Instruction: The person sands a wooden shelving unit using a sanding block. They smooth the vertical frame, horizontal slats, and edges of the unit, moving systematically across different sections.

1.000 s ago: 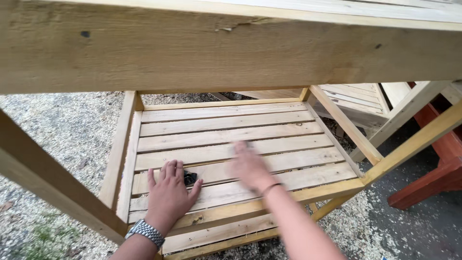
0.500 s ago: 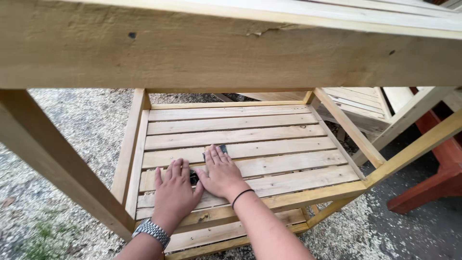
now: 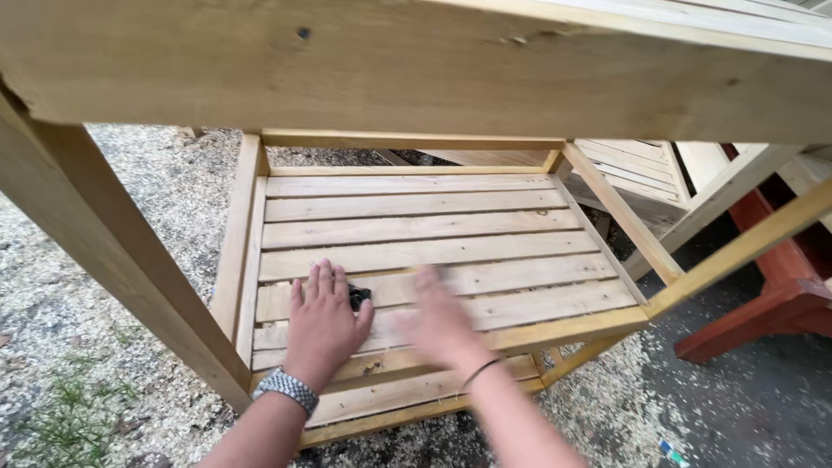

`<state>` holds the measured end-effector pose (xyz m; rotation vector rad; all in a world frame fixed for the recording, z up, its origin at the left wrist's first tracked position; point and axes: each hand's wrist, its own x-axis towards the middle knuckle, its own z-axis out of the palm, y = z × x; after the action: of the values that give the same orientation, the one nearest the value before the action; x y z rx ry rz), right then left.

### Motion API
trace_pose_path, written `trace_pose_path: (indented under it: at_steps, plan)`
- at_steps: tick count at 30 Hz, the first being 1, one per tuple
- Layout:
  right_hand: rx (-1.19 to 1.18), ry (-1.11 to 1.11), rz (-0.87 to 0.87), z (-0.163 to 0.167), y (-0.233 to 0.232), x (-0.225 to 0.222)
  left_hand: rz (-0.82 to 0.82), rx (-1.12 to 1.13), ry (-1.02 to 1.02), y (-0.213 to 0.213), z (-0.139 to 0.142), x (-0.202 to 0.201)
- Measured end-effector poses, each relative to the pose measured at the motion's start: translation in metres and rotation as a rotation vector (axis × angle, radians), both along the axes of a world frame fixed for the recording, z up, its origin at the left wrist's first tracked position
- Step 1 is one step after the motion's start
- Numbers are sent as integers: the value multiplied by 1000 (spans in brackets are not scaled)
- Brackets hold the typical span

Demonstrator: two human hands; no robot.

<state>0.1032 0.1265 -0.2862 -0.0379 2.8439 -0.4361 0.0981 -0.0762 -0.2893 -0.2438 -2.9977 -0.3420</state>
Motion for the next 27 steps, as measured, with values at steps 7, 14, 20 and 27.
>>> trace_pose_path:
  at_steps: [7, 14, 20, 27]
  plan:
    - [-20, 115, -30, 13, 73, 37, 46, 28, 43, -3, -11, 1]
    - [-110, 182, -497, 55, 104, 53, 35, 34, 52, -2, -14, -1]
    - [-51, 203, 309, -24, -49, 101, 50, 41, 65, -5, -14, 1]
    - [198, 338, -210, 5, 139, 81, 24, 11, 53, -6, -13, 6]
